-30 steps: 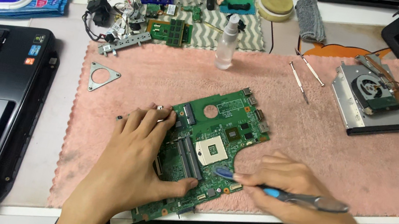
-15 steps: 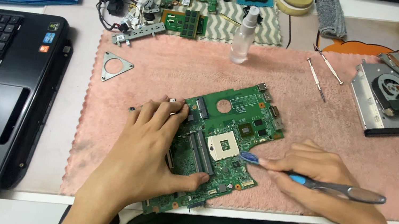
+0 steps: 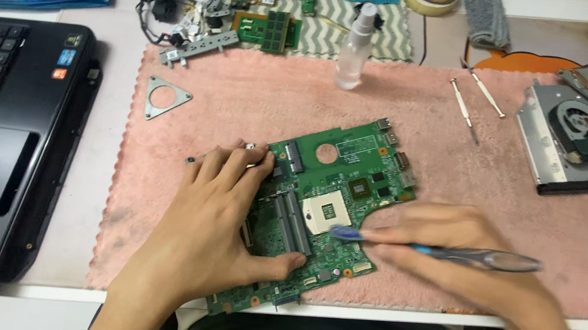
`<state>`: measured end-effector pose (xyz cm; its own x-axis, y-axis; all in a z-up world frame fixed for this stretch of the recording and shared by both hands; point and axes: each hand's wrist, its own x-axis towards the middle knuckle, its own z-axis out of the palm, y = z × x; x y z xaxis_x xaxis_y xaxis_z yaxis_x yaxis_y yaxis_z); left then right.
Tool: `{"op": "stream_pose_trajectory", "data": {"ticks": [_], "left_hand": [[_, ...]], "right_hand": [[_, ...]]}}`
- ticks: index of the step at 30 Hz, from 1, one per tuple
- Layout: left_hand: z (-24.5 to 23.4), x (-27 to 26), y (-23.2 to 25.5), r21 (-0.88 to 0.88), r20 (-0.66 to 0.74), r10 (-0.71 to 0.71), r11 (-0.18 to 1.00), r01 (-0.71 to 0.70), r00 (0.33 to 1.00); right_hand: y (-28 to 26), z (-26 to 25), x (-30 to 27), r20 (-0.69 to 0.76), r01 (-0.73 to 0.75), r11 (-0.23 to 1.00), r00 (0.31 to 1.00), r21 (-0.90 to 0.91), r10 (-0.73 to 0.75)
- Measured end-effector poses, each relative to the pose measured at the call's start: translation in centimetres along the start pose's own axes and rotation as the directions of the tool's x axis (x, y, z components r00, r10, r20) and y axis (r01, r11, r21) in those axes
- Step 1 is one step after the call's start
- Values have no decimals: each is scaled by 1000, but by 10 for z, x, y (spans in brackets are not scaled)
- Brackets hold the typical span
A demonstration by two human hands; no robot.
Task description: The person cleans a laptop motherboard using a toothbrush and a metal tool. They scrub various areas of the board, including around the CPU socket and RAM slots, then use a metal tool to scrape or adjust components.
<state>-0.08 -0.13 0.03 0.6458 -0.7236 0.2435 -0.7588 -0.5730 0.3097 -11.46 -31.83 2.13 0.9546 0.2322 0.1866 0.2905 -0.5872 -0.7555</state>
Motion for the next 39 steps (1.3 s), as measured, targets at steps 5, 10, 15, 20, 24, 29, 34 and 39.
{"op": "stream_pose_trajectory", "data": {"ticks": [5,10,15,20,24,29,34,39], "left_hand": [[-2,0,1,-18,28,-15,1000,15,999],[4,-1,-3,5,20,-15,1000,15,1000],[6,-1,-4,-5,20,-12,1000,12,1000],[9,-2,-6,4,27,-34,999,34,999],[8,-1,-6,10,76,-65,998,64,995],[7,-1,-6,-2,54,-55,998,55,997],[5,-1,-4,-13,76,-57,998,58,995],[4,0,-1,28,4,-3,1000,3,1000]], "right_hand": [[9,-13,-9,36,-120,991,992,-58,123],[34,-22,-23,-19,-411,911,911,-38,411],[8,-13,-4,47,-51,999,998,-4,51],[-6,2,10,95,27,1000,995,3,-27],[-10,6,12,128,11,999,992,48,-17],[-3,-7,3,84,40,999,996,2,-40],[18,-16,-13,27,-168,986,985,14,168],[-6,-4,15,108,148,987,984,-67,-140]]}}
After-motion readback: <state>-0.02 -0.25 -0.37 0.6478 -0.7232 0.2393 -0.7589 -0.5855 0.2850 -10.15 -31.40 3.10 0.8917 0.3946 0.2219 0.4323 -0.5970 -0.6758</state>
